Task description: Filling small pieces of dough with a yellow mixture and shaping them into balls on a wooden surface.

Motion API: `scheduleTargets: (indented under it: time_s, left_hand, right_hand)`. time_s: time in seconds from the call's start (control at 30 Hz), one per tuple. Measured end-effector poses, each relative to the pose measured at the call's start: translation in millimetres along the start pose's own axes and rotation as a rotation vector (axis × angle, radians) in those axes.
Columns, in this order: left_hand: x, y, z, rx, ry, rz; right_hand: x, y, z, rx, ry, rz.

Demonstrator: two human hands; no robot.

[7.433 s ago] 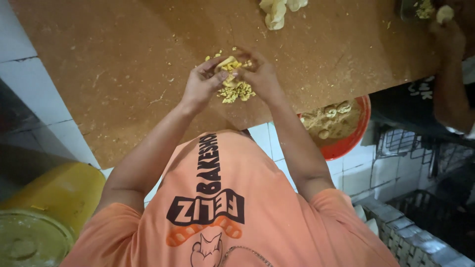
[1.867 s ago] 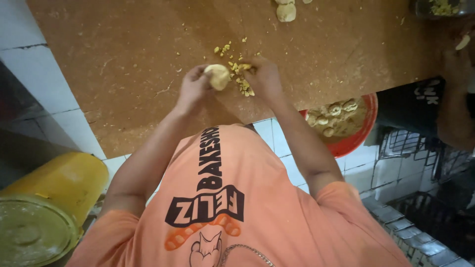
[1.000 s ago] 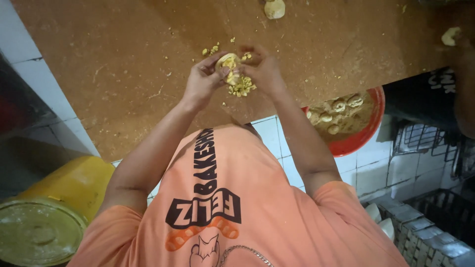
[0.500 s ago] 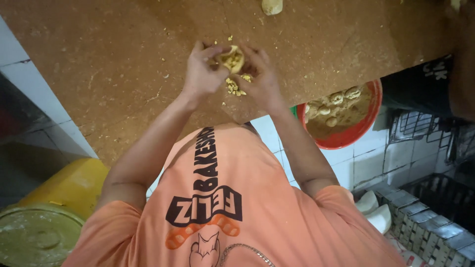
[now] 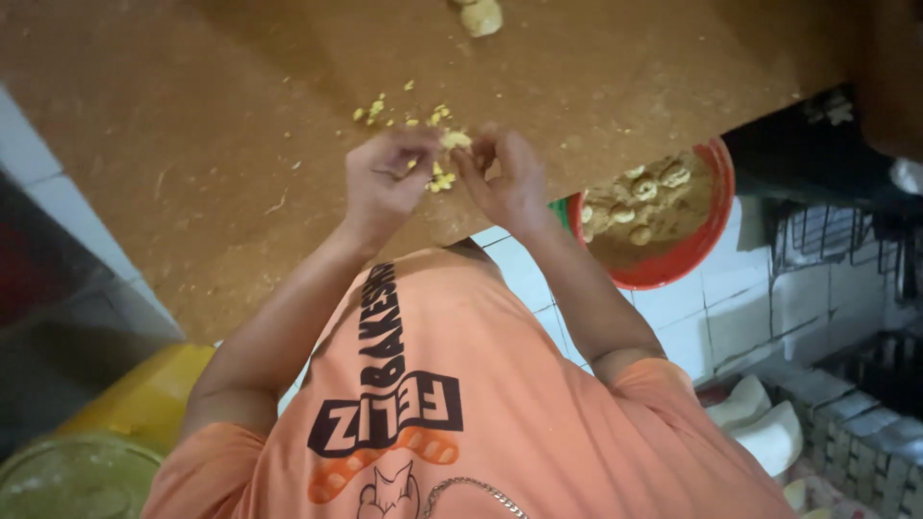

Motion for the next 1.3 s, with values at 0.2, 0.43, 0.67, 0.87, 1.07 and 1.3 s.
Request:
scheduleTargets:
  time_s: [0.2,0.43,0.67,0.87,1.07,1.3]
  left_hand:
    - [7,-99,-23,0.086,-0.043,0.467]
    - [-94,-150,-92,-0.811,-0.376,-0.201]
    - [-155,-208,-126,-1.063,-0.583,-0.485]
    - [-139,-24,-96,-0.394,-0.258,-0.494]
    - [-109,-75,9,0.126,0.240,-0.098]
    - [-128,-54,62,1.015,0.514,0.050]
  right_hand:
    - [0,-4,33,-0.172,-0.048,-0.152]
    - [60,118,21,0.273,-0.115,-0.314]
    - [75,149,-5,0.265,-0.268,-0.416]
    - [78,176,-15,0.299,-0.243,-0.619]
    - [67,148,8,0.330,-0.170,-0.387]
    - [145,178,60,-0.086,0.163,-0.743]
Point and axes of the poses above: each hand's wrist, its own x-axis away from the middle knuckle, its own z-axis out of the back of the hand, y = z × x, the point moved 9 cm from there along -x, towards the middle knuckle, and after that the axes turned 8 degrees about y, right-handed, at the moved point
